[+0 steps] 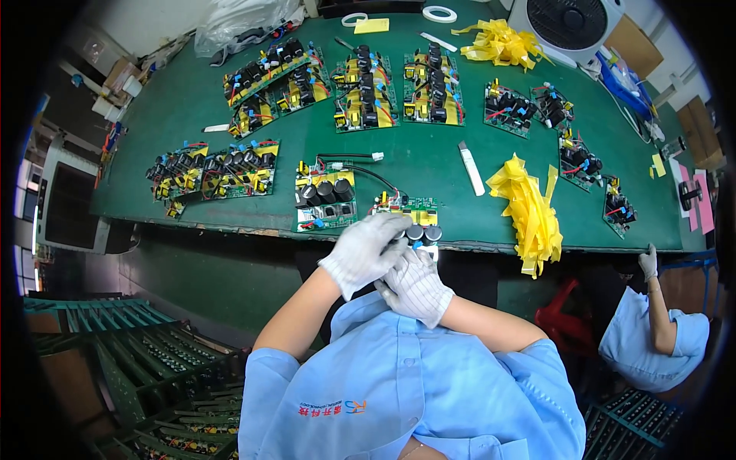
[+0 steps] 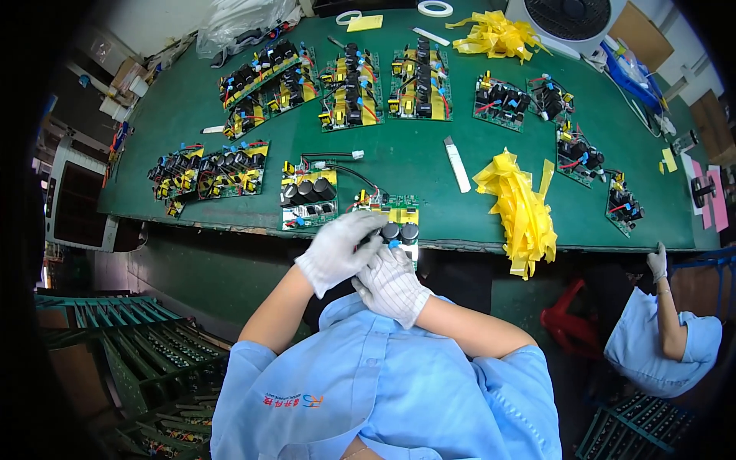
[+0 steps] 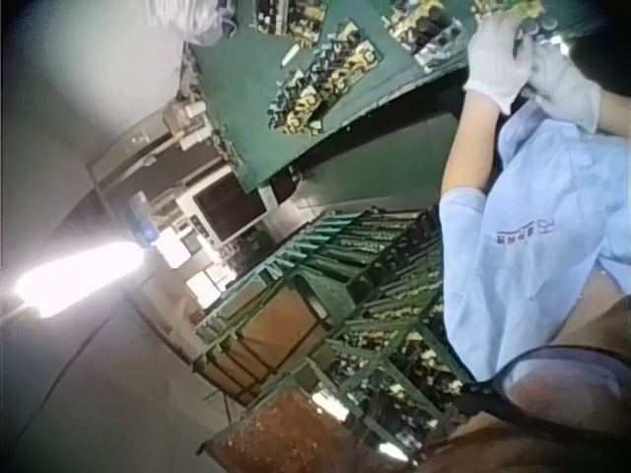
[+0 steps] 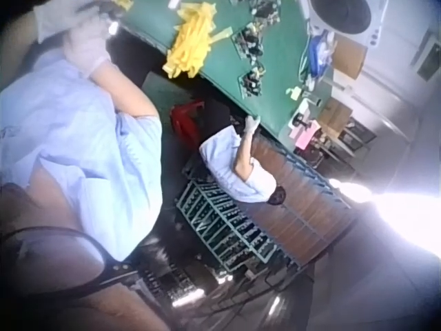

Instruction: The person assembles electronic components onto printed circuit boards by hand, securing capacitors, inductors, and connectors with yellow tape at a factory workstation.

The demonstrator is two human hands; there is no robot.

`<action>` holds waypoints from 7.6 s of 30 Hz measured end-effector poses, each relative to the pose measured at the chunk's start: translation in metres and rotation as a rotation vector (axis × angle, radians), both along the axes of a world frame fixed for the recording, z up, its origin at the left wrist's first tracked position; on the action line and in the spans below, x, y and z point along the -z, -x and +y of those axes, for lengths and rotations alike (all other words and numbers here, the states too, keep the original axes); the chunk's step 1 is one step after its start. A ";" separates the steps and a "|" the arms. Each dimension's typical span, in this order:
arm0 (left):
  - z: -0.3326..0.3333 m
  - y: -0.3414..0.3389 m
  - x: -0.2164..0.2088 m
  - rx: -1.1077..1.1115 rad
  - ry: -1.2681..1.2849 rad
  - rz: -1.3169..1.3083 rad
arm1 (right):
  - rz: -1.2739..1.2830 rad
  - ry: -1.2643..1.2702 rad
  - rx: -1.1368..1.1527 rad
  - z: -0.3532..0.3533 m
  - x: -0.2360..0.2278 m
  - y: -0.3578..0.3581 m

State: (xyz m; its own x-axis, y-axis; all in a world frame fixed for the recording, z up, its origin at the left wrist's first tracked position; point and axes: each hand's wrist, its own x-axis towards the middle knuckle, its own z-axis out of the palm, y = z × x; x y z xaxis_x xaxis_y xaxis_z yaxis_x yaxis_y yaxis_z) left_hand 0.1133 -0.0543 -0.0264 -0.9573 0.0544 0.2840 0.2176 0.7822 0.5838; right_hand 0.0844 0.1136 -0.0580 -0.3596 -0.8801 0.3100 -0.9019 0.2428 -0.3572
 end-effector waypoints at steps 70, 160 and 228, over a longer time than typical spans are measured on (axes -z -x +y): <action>0.042 0.137 0.035 0.232 0.302 0.053 | -0.312 -0.005 0.637 0.086 0.017 0.026; 0.031 0.149 0.036 0.345 -0.050 0.140 | -0.332 -0.132 0.497 0.074 0.009 0.058; 0.029 0.085 -0.008 0.421 0.430 -0.088 | -0.480 -0.194 0.629 0.227 -0.056 0.090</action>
